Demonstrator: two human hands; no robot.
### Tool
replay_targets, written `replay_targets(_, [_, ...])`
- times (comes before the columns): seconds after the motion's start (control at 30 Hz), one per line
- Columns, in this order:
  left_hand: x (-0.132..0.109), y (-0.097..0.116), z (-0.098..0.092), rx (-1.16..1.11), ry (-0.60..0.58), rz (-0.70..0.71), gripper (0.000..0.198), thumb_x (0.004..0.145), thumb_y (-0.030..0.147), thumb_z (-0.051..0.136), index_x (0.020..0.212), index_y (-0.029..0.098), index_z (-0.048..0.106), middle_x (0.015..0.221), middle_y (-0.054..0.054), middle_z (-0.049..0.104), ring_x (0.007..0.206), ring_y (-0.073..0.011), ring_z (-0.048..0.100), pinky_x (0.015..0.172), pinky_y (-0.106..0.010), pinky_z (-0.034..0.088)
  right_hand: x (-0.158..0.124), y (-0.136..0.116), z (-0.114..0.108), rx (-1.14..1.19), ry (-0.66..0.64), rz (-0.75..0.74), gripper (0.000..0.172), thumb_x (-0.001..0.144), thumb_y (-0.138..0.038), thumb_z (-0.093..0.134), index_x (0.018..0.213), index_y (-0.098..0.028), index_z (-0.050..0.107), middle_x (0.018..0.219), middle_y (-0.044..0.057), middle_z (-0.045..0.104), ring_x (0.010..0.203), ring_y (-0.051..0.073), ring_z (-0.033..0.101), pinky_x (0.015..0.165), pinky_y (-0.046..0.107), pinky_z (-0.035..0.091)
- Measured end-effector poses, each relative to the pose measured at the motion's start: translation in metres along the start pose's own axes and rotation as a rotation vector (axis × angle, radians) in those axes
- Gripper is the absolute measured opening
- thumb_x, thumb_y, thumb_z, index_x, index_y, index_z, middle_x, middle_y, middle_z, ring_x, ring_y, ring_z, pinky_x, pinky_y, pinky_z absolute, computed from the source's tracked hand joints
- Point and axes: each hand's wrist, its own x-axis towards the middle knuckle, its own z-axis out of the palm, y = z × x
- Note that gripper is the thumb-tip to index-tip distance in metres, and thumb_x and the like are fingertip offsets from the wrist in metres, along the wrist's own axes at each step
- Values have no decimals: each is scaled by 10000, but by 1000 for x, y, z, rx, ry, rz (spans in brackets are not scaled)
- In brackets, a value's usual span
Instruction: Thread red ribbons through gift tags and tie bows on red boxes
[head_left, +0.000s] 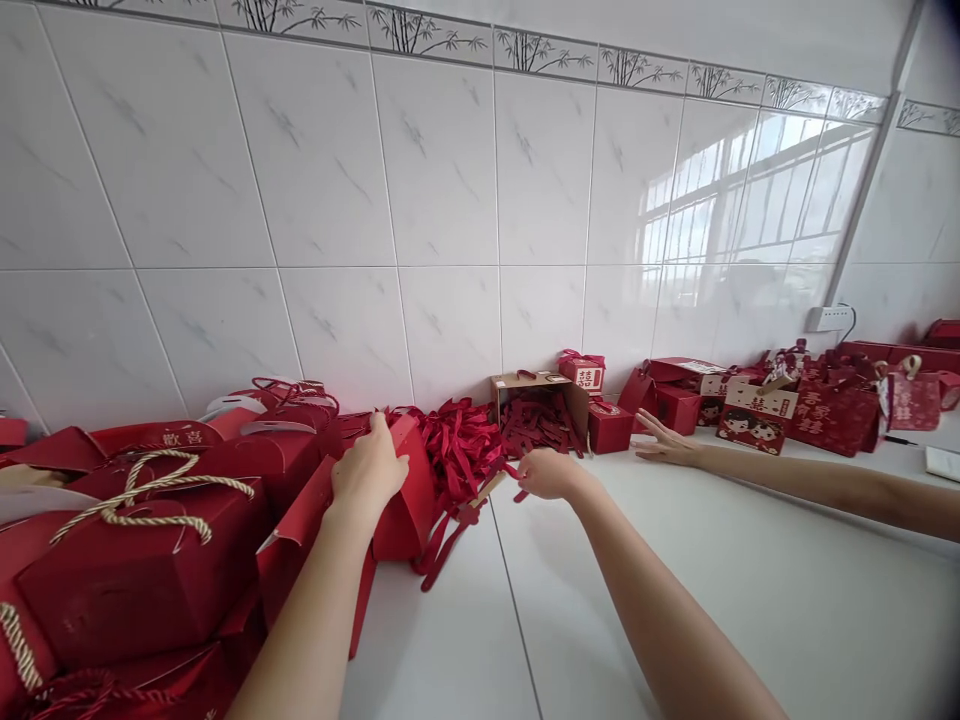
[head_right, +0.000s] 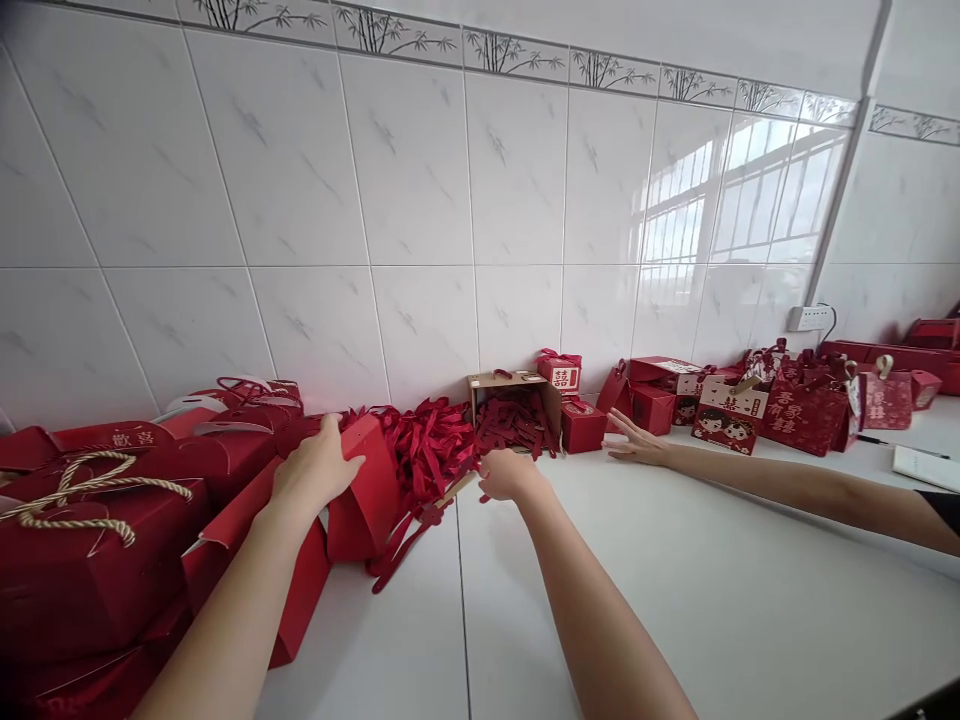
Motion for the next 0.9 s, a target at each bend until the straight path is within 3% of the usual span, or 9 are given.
replay_targets(0.1, [-7,5,-15,-116,82,78,626,803,337,614,1372,220,380,1124,-159,704,1095,-346,643,847,-446,516,2,-15,-10,147,56,-32,291,900,-377,626,1116,-183,646,1114,85,672,1024,225,641,913,415,523])
replay_targets(0.2, [-23,15,-29,-373,114,217,699,822,395,638,1427,312,299,995,-35,750,990,-236,696,852,-358,544,-4,-39,-25,331,142,-82,514,892,-492,581,1328,-226,523,1233,103,644,1138,239,616,935,381,520])
replay_targets(0.33, [-48,32,-35,-907,167,444,841,775,324,732,1474,312,263,905,-43,757,896,-231,725,767,-350,588,-27,-76,-48,986,55,-154,643,860,-511,612,1411,-255,403,1235,92,650,1093,235,653,885,376,552])
replay_targets(0.43, [-62,40,-33,-1046,216,605,892,780,251,737,1490,288,199,885,-36,747,847,-200,718,745,-324,601,-45,-95,-61,1312,25,-226,659,798,-374,737,1381,-337,433,1137,31,682,1037,222,666,857,370,563])
replay_targets(0.5, [-68,43,-32,-1089,206,674,704,791,228,728,1393,282,367,898,-22,733,813,-166,701,737,-282,597,-53,-101,-65,1350,49,-292,627,806,-304,742,1358,-401,461,1098,-4,680,979,188,669,813,336,571])
replay_targets(0.57, [-71,44,-34,-1120,167,686,361,802,243,721,1132,254,573,883,-9,711,769,-140,679,685,-236,582,-58,-104,-66,1355,90,-345,540,817,-264,737,1295,-415,536,1028,-22,676,912,153,662,775,292,568])
replay_targets(0.63, [-72,45,-37,-1144,92,649,150,813,279,715,910,223,615,823,2,687,702,-129,654,600,-212,558,-59,-104,-66,1353,123,-366,366,815,-250,743,1144,-374,642,920,-29,666,821,126,651,717,251,559])
replay_targets(0.73, [-72,47,-39,-1143,2,597,140,846,327,679,835,216,593,740,20,636,613,-109,592,517,-194,503,-58,-105,-64,1375,113,-364,144,814,-258,745,931,-301,674,810,-33,649,691,112,628,611,232,537])
replay_targets(0.9, [-77,54,-28,-1094,138,625,108,914,324,579,923,217,574,962,-17,632,842,-120,608,768,-224,530,-56,-108,-57,1412,96,-290,157,792,-288,763,895,-283,645,827,-35,664,688,123,629,602,245,530])
